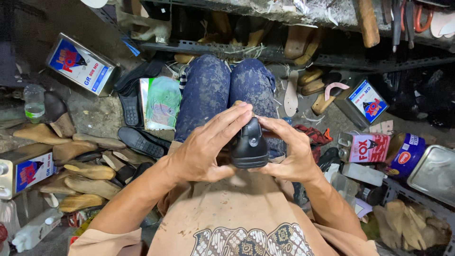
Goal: The person sits on the floor and repairs a black shoe using a wooden shoe tree. They use a small stick to apply adhesive to the shoe's sole and upper, then use a hammer to tap the sole. The person also uses a knife to scrape the sole and a brush to clean the shoe.
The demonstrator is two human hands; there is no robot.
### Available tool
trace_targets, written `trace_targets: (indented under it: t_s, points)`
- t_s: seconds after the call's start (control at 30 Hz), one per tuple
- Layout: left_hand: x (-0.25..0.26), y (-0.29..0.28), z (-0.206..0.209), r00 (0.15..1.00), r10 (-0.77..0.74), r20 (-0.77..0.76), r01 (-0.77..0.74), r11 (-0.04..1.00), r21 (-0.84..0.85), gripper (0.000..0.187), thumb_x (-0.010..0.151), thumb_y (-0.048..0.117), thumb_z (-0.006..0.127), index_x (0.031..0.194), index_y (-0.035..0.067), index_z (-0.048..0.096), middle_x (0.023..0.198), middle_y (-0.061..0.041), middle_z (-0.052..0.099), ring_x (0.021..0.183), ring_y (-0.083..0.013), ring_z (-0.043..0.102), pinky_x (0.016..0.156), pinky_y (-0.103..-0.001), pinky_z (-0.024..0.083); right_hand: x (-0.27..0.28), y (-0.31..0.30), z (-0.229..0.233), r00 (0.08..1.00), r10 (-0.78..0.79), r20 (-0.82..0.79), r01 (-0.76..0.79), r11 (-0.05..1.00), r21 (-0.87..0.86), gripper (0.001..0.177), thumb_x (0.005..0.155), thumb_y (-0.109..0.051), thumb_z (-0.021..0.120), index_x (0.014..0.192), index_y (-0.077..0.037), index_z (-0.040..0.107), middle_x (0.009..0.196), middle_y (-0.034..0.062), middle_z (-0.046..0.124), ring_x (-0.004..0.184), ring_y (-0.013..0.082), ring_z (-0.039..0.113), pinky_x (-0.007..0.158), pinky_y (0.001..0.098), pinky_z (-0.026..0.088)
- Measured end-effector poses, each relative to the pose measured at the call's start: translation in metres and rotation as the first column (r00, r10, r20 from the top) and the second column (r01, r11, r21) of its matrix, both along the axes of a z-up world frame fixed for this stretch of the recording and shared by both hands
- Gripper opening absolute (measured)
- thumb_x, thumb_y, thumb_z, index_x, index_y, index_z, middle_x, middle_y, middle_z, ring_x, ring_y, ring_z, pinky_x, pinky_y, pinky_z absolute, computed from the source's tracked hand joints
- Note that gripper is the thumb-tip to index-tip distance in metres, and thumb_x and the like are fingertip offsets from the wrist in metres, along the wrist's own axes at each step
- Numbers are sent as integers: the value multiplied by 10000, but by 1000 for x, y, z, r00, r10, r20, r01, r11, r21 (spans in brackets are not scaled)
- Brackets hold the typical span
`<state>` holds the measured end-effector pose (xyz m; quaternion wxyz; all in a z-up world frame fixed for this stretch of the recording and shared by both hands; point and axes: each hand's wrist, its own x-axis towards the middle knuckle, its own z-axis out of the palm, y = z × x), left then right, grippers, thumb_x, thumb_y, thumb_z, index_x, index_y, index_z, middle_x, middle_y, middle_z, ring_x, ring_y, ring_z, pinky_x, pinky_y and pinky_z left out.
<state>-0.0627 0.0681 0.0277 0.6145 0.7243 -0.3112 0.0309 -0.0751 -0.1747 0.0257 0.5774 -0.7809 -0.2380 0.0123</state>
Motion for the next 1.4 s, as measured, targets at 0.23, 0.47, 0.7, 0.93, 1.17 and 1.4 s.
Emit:
trace_targets:
  t_s: [0.23,0.47,0.7,0.93,1.17,1.4]
  points:
    - [-2,-8,8,980,87,180,-109,987,120,857,1038,623,209,1458,-66,497,1452,-235,547,1350,-413,558,1155,-514,420,15,8,26,988,94,-120,-91,995,28,982,580,-301,1007,1352,116,567,1200,301,650,1066,429,690,819,466,626]
    - [0,2,12,982,89,166,-109,988,114,803,944,570,595,1422,-58,448,1449,-265,532,1390,-445,560,1212,-537,469,47,-26,38,878,365,-310,-411,906,-99,1086,726,-505,823,1524,32,318,1561,213,452,1452,327,466,1245,455,345]
    - [12,3,20,968,193,158,-205,976,67,877,844,392,854,1455,-50,406,1456,-268,539,1402,-412,566,1234,-491,470,206,-45,-29,942,-316,109,318,748,-582,178,964,-200,639,1015,-73,751,1006,112,758,913,275,705,775,431,521]
    - [14,-7,14,969,183,169,-194,979,55,794,897,415,796,1436,-31,423,1454,-272,529,1395,-446,572,1221,-521,482,295,-16,-104,799,-435,415,531,188,-826,114,820,-75,600,853,-34,701,787,193,721,686,504,694,527,584,524]
    - [17,-4,17,972,159,174,-171,984,58,798,910,399,806,1440,-47,410,1453,-286,511,1391,-468,568,1237,-562,483,305,-25,-115,810,-413,415,495,102,-863,172,779,-99,605,886,-61,734,798,149,756,717,410,755,539,498,580]
    - [15,-1,16,973,176,151,-182,983,26,789,894,332,846,1441,-35,413,1441,-270,524,1385,-449,571,1235,-535,477,226,-57,-38,880,-463,105,420,656,-627,187,888,-64,527,1047,-75,624,914,72,695,821,238,635,697,390,455]
